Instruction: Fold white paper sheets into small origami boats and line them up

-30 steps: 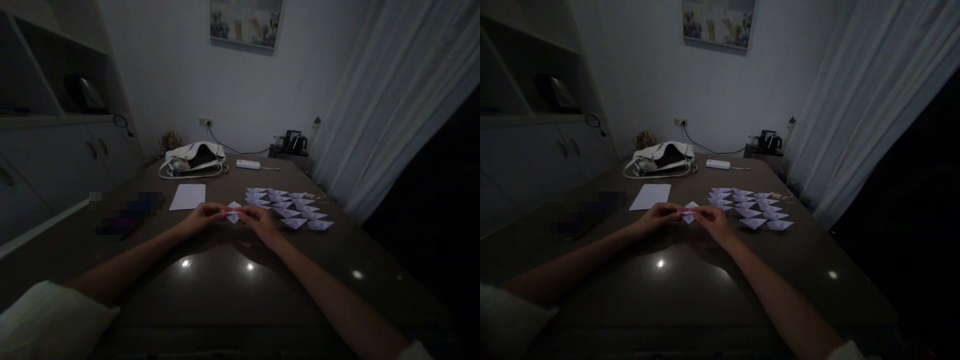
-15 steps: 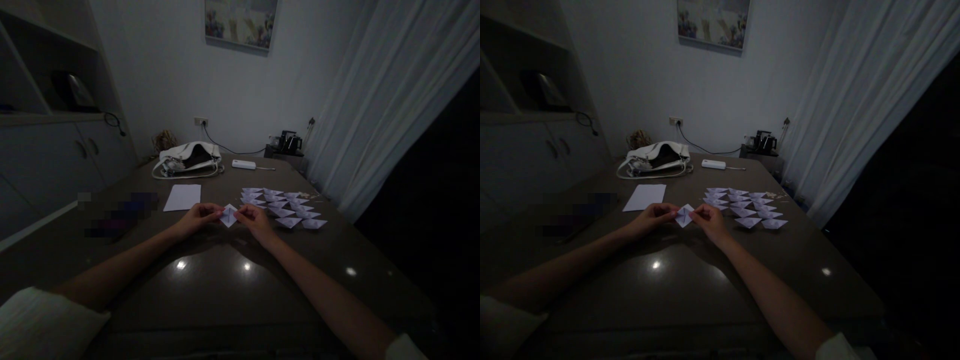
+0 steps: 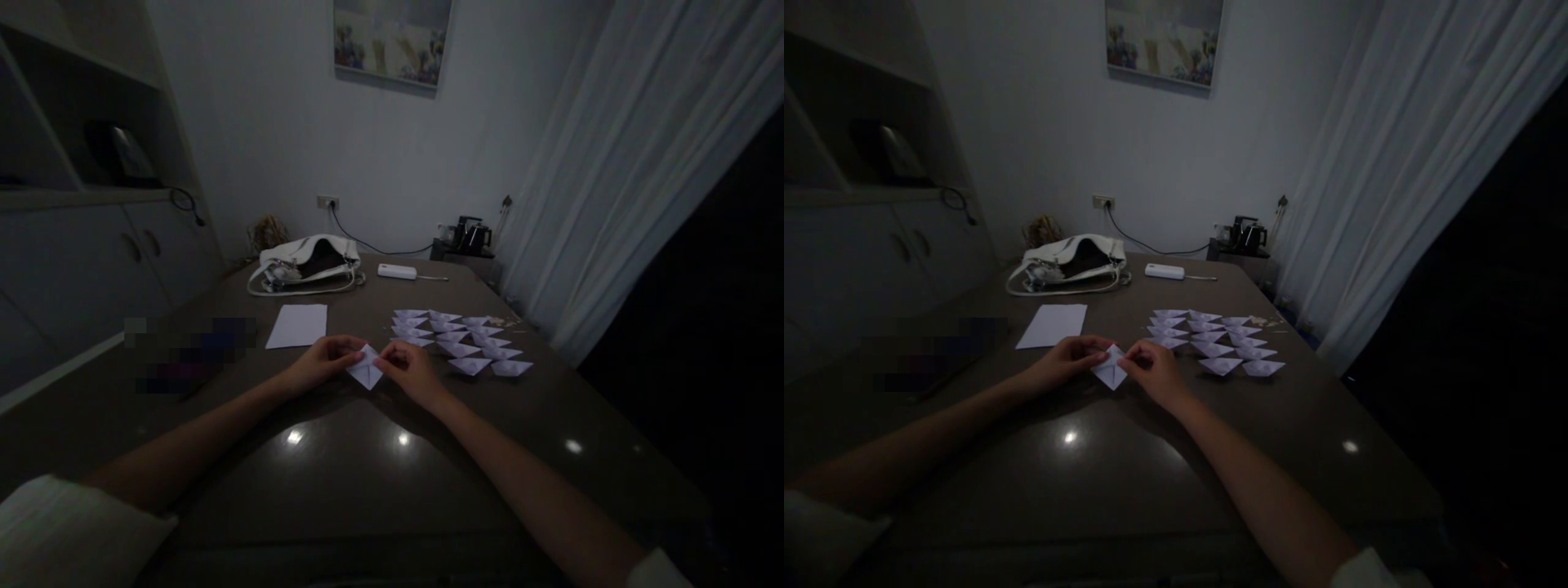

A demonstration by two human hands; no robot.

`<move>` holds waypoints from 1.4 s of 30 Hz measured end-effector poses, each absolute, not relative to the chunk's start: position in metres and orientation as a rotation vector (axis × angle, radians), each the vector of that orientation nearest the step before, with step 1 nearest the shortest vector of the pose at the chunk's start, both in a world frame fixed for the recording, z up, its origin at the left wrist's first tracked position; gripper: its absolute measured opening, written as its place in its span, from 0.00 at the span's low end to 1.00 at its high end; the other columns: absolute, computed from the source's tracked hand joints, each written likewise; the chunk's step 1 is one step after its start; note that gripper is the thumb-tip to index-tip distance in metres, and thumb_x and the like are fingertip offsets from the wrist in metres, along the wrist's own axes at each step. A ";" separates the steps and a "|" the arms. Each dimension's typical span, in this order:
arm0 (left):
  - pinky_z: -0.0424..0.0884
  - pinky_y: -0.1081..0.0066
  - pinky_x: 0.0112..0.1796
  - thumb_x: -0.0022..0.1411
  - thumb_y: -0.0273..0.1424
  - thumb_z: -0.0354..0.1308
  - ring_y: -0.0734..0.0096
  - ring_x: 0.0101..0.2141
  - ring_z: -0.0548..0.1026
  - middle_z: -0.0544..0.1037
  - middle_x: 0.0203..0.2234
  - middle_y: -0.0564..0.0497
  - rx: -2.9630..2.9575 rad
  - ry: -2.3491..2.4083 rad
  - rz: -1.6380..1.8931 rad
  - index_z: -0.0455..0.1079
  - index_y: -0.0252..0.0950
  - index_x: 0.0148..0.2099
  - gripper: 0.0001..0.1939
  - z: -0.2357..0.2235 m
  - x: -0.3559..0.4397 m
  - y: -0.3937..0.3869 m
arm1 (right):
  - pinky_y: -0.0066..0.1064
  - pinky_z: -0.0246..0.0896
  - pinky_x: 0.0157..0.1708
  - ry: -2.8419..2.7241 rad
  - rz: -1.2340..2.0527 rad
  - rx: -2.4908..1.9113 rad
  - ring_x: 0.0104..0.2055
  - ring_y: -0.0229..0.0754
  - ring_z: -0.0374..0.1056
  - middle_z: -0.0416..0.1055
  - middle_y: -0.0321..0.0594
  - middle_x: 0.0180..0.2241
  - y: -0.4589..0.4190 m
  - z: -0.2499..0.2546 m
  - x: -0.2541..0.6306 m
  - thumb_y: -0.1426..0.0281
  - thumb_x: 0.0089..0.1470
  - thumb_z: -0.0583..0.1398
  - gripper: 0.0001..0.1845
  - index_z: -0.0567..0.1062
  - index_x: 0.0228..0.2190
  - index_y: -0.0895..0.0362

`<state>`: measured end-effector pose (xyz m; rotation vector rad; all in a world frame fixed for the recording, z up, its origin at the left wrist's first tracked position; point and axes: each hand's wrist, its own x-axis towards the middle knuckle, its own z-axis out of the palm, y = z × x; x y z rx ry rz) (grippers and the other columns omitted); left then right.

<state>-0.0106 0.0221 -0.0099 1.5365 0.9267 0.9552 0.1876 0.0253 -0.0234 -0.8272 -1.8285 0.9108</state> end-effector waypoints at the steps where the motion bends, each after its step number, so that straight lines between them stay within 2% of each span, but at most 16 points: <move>1: 0.68 0.74 0.29 0.52 0.35 0.64 0.69 0.29 0.75 0.80 0.31 0.49 1.566 0.938 0.957 0.71 0.31 0.44 0.18 -0.011 -0.011 0.022 | 0.27 0.59 0.27 -1.830 0.902 -0.836 0.26 0.37 0.66 0.68 0.35 0.23 0.025 -0.023 0.187 0.64 0.48 0.62 0.10 0.69 0.24 0.57; 5: 0.66 0.77 0.25 0.54 0.36 0.62 0.71 0.26 0.74 0.78 0.27 0.51 1.641 0.950 0.944 0.71 0.32 0.43 0.16 -0.012 -0.011 0.023 | 0.26 0.58 0.26 -1.827 0.902 -0.850 0.25 0.37 0.66 0.68 0.35 0.23 0.025 -0.024 0.187 0.64 0.48 0.62 0.10 0.69 0.25 0.57; 10: 0.69 0.73 0.31 0.51 0.33 0.65 0.69 0.31 0.76 0.79 0.30 0.50 1.613 0.862 0.915 0.68 0.33 0.44 0.19 -0.013 -0.010 0.022 | 0.27 0.59 0.27 -1.813 0.885 -0.860 0.26 0.37 0.67 0.69 0.35 0.24 0.029 -0.027 0.188 0.65 0.48 0.62 0.09 0.69 0.26 0.57; 14: 0.70 0.73 0.32 0.49 0.31 0.66 0.70 0.30 0.76 0.79 0.30 0.50 1.542 0.818 0.889 0.65 0.33 0.46 0.22 -0.014 -0.010 0.022 | 0.27 0.60 0.27 -1.783 0.932 -0.864 0.26 0.37 0.68 0.70 0.35 0.24 0.030 -0.027 0.187 0.65 0.48 0.62 0.09 0.69 0.27 0.57; 28: 0.72 0.70 0.30 0.49 0.33 0.67 0.68 0.28 0.77 0.80 0.28 0.49 1.510 0.867 0.929 0.66 0.32 0.45 0.22 -0.012 -0.009 0.022 | 0.29 0.62 0.29 -1.718 0.973 -0.853 0.27 0.39 0.69 0.72 0.37 0.24 0.034 -0.032 0.186 0.65 0.48 0.62 0.08 0.70 0.28 0.57; 42: 0.70 0.74 0.28 0.50 0.32 0.66 0.71 0.27 0.76 0.80 0.26 0.50 1.532 0.849 0.924 0.66 0.31 0.45 0.21 -0.009 -0.008 0.020 | 0.28 0.61 0.29 -1.728 0.902 -0.875 0.28 0.40 0.70 0.73 0.38 0.26 0.030 -0.029 0.185 0.67 0.48 0.62 0.07 0.71 0.28 0.57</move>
